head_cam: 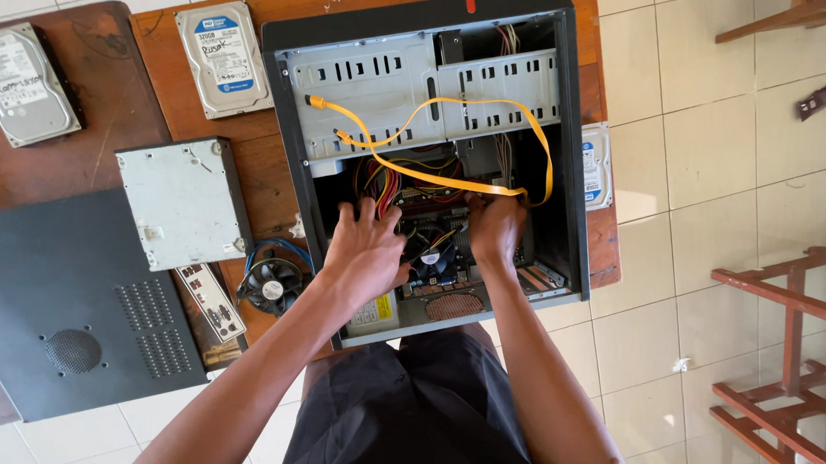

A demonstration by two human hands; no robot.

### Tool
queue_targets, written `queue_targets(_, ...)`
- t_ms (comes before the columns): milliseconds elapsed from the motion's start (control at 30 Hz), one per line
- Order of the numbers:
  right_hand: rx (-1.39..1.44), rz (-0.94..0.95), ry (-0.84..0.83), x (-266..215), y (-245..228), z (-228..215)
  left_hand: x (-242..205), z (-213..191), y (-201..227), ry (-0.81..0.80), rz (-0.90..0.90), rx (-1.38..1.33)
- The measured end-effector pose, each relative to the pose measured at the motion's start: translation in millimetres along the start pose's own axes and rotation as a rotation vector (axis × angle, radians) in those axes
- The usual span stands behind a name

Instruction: The person works inside an open desktop computer case, routing a yellow ribbon cable and connecting it to the motherboard. They then remove a green circuit board, wipe it with a cloth, and reinsert it into a slot on the motherboard. The person continues to adjust and organize internal cables.

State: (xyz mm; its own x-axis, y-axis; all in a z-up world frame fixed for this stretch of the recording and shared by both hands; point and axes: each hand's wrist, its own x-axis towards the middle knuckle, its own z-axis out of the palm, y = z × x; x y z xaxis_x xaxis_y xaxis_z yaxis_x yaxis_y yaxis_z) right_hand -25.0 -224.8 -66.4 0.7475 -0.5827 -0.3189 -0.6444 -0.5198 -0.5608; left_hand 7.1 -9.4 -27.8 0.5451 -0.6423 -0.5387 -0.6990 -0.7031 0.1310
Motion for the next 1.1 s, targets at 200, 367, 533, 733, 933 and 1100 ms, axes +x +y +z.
queue_targets(200,0.007,0.106,0.021,10,9,11,2,4,-2,0.029,0.017,0.009)
queue_targets(367,0.034,-0.042,-0.050,3,23,-2,-10,-18,0,-0.007,0.011,0.005)
queue_targets(533,-0.187,0.077,-0.169,2,55,1,-10,-10,0,-0.003,0.016,0.005)
queue_targets(733,-0.338,0.132,-0.191,16,41,-6,-11,-22,2,0.023,0.006,-0.012)
queue_targets(933,-0.463,0.140,-0.209,14,20,-17,-14,-23,3,0.042,0.005,-0.028)
queue_targets(1100,-0.522,0.114,-0.238,20,40,0,-12,-21,2,0.054,0.010,-0.023)
